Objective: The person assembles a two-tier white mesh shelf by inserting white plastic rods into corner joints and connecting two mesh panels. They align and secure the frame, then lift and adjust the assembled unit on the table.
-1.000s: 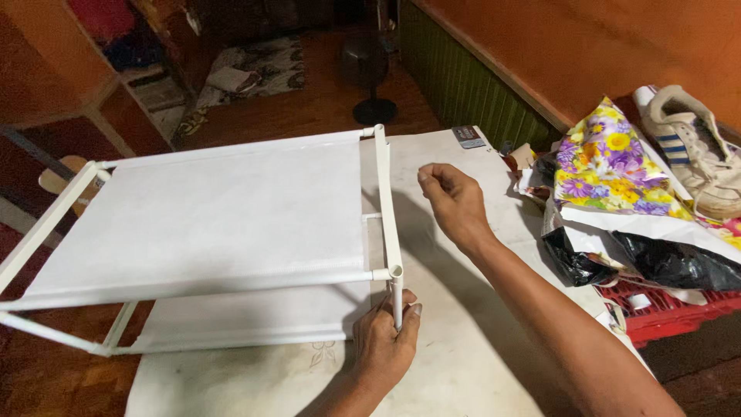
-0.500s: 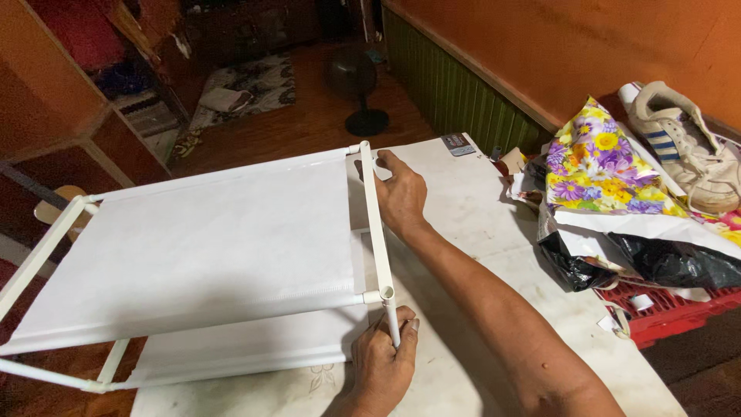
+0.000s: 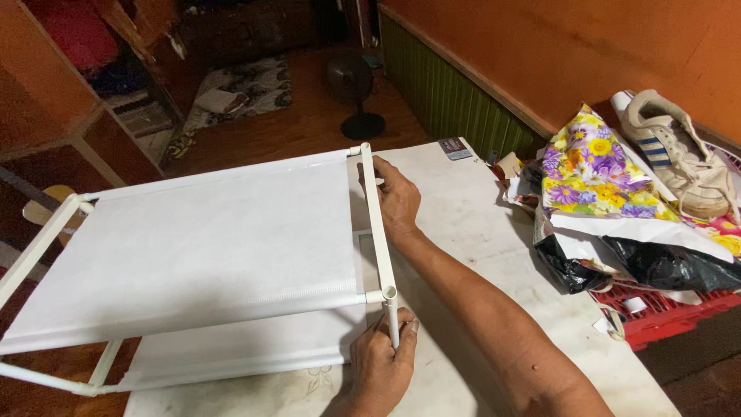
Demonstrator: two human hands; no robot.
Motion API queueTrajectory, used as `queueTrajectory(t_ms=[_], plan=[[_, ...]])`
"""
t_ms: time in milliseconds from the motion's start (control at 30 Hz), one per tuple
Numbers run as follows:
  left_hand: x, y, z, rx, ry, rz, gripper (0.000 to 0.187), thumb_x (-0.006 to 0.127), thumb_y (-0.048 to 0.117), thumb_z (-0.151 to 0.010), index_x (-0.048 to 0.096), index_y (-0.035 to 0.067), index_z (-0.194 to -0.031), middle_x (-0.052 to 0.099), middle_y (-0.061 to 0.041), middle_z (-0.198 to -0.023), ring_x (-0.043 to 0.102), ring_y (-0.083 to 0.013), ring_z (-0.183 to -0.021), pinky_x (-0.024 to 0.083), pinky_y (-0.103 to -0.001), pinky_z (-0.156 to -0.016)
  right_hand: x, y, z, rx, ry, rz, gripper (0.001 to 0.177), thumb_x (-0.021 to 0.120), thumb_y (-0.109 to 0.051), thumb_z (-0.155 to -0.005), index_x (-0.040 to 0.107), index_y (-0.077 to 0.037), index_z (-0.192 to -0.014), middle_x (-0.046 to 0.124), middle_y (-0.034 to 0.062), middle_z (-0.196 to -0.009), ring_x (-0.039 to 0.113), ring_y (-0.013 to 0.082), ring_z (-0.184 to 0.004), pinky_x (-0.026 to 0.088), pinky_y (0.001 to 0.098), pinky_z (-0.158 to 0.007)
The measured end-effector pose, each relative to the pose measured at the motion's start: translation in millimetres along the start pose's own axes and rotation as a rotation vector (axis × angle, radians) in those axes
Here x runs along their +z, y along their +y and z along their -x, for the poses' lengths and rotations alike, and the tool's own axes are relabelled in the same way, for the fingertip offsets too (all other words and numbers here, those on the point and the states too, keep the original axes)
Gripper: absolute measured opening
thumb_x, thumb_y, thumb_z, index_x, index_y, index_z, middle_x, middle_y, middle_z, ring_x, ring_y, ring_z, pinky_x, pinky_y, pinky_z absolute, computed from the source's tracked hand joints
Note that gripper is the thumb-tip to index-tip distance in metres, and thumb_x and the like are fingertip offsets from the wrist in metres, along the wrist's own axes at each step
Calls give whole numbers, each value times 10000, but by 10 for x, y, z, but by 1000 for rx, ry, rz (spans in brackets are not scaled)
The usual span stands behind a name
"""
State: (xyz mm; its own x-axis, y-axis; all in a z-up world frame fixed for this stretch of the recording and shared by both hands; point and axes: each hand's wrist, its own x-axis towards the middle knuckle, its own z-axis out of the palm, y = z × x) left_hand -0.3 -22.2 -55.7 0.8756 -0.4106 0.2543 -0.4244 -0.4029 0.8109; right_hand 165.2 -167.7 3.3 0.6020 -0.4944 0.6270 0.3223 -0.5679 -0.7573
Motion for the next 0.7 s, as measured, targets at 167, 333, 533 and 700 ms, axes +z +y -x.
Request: queueTrajectory(t_ms=[167,333,533,700], plan=[[5,-21,9,40,22,15,107,665,149,-912,707,74,-976,713,-117,-737,713,-299,-682,531,-436,-655,-23,0,15,44,-35,-144,348,697,-213,-936,694,-138,-1275,795,41,-1009,732,129,-777,587,300,-712],[10,-48,1,29,-2,32,126,661,164,-925,700,74,-1004,728,-112,-769,732,-282,-714,543,-427,-684,-38,-42,-16,215,-107,-194,289,706,-246,-939,721,-132,-1205,789,17,-1002,652,89,-677,570,287,-656],[2,-29,12,64,12,28,103,656,156,-931,692,62,-952,724,-115,-773,719,-290,-717,536,-429,-679,-104,-115,-24,248,-169,-220,280,675,-286,-992,714,-96,-1194,754,22,-953,597,80,-684,545,270,-635],[3,-21,6,58,24,8,106,663,172,-929,689,72,-953,709,-111,-745,710,-292,-710,532,-429,-675,-141,-109,-30,252,-197,-313,375,645,-276,-982,645,-120,-1323,735,26,-1033,565,81,-717,547,282,-633]])
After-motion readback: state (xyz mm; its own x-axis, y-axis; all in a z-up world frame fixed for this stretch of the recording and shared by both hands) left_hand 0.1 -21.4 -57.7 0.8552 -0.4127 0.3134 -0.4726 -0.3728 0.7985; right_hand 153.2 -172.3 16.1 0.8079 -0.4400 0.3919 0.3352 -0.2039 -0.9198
